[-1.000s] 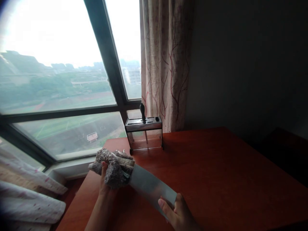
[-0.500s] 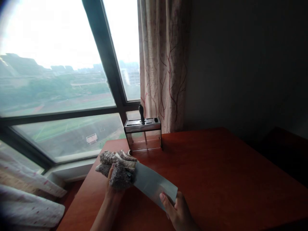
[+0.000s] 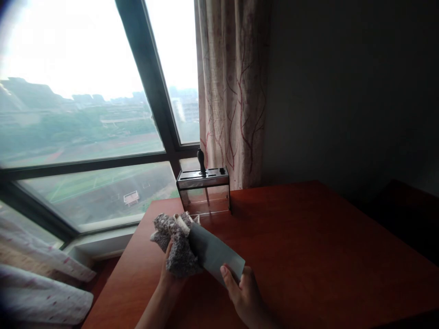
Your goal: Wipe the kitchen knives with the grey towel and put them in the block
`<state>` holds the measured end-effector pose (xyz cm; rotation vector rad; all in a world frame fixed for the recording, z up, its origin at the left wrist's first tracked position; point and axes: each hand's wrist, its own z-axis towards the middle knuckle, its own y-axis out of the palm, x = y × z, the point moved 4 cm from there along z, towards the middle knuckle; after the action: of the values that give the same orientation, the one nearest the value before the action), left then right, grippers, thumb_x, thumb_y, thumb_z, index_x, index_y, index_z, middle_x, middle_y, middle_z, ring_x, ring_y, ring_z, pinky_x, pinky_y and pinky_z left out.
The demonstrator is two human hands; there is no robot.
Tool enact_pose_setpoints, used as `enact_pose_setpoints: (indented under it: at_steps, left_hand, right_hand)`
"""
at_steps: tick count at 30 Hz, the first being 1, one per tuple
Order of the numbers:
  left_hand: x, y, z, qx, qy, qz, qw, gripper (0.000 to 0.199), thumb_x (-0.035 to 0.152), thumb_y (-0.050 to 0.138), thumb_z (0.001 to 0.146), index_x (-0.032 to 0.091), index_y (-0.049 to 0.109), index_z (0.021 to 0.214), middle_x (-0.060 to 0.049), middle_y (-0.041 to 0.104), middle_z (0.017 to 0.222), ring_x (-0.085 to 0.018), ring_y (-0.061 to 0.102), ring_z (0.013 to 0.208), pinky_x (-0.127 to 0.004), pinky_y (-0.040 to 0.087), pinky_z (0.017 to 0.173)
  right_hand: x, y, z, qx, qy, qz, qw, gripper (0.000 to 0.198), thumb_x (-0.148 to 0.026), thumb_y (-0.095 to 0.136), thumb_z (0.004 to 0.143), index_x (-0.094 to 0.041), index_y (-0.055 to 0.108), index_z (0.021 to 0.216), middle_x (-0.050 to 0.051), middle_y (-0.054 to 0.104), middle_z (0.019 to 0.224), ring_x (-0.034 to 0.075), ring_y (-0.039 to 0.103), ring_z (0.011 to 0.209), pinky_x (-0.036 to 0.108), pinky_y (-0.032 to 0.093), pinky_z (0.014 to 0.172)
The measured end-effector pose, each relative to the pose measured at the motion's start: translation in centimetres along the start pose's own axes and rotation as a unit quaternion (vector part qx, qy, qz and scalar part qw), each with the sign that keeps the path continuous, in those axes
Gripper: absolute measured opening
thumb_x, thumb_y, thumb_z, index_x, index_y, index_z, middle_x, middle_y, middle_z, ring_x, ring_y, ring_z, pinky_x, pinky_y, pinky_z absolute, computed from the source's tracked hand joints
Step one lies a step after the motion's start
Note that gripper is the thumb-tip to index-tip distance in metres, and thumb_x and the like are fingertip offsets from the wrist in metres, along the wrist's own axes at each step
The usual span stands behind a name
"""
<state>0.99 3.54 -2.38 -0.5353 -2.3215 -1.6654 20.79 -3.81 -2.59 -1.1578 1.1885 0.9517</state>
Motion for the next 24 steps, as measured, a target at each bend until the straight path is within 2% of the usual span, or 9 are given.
enact_pose_setpoints:
  at_steps: [4, 7, 10, 13, 16, 20, 24]
  left_hand:
    - [-0.5, 0.1, -0.3, 0.034, -0.015, 0.014, 0.999, 0.027, 0.020, 0.047, 0.092, 0.021, 0.073, 0.100, -0.002, 0.079, 0.082, -0.021, 0.073, 0.087, -0.030, 0.055, 0.088]
    - [0.0, 0.1, -0.3, 0.025, -0.013, 0.026, 0.999, 0.027, 0.023, 0.047, 0.092, 0.016, 0.073, 0.094, -0.006, 0.079, 0.082, -0.023, 0.074, 0.083, -0.033, 0.058, 0.082]
    - [0.9, -0.2, 0.2, -0.006, -0.018, 0.006, 1.000, 0.028, 0.025, 0.047, 0.093, 0.017, 0.071, 0.104, -0.006, 0.079, 0.084, -0.023, 0.074, 0.083, -0.032, 0.059, 0.079]
    - [2.8, -1.1, 1.0, -0.033, 0.026, -0.030, 0.999, 0.033, 0.026, 0.047, 0.092, 0.022, 0.064, 0.120, -0.003, 0.079, 0.093, -0.022, 0.073, 0.089, -0.032, 0.058, 0.084]
    - [4.5, -2.0, 1.6, -0.057, 0.069, -0.046, 0.995, 0.035, 0.027, 0.047, 0.092, 0.024, 0.060, 0.125, -0.004, 0.077, 0.101, -0.024, 0.071, 0.098, -0.037, 0.054, 0.092]
    - [5.2, -1.8, 1.4, -0.057, 0.097, -0.045, 0.993, 0.035, 0.030, 0.042, 0.094, 0.026, 0.059, 0.124, -0.005, 0.077, 0.101, -0.023, 0.070, 0.099, -0.039, 0.054, 0.092]
    - [4.9, -0.6, 0.6, -0.047, 0.101, -0.032, 0.993, 0.043, 0.033, 0.027, 0.097, 0.026, 0.064, 0.117, -0.006, 0.078, 0.093, -0.022, 0.072, 0.091, -0.037, 0.056, 0.086]
  right_hand:
    - [-0.4, 0.3, -0.2, -0.005, 0.009, -0.009, 1.000, 0.056, -0.073, 0.057, 0.074, -0.018, 0.066, 0.083, 0.008, 0.068, 0.070, 0.025, 0.065, 0.065, 0.032, 0.052, 0.055]
    - [-0.3, 0.5, -0.8, -0.029, 0.008, -0.030, 0.999, 0.054, -0.071, 0.056, 0.076, -0.019, 0.068, 0.085, 0.008, 0.069, 0.074, 0.025, 0.066, 0.068, 0.032, 0.052, 0.057]
    - [-0.4, 0.1, -1.0, -0.058, -0.005, -0.055, 0.997, 0.050, -0.067, 0.056, 0.078, -0.019, 0.069, 0.082, 0.006, 0.068, 0.070, 0.024, 0.066, 0.068, 0.031, 0.051, 0.058]
    - [-0.5, -1.0, -0.7, -0.102, -0.029, -0.076, 0.991, 0.044, -0.062, 0.058, 0.080, -0.020, 0.069, 0.076, 0.003, 0.066, 0.064, 0.021, 0.064, 0.063, 0.028, 0.049, 0.057]
    - [0.1, -1.8, -0.4, -0.137, -0.030, -0.087, 0.986, 0.041, -0.061, 0.062, 0.077, -0.020, 0.068, 0.078, 0.001, 0.068, 0.066, 0.020, 0.064, 0.062, 0.027, 0.049, 0.057]
    - [1.2, -1.9, -0.6, -0.079, 0.029, -0.057, 0.995, 0.043, -0.062, 0.062, 0.076, -0.020, 0.065, 0.084, 0.006, 0.072, 0.078, 0.024, 0.067, 0.072, 0.033, 0.051, 0.065]
    - [0.4, -0.8, -0.9, -0.048, 0.047, 0.039, 0.997, 0.050, -0.066, 0.061, 0.074, -0.019, 0.063, 0.087, 0.007, 0.071, 0.079, 0.025, 0.068, 0.077, 0.035, 0.052, 0.071]
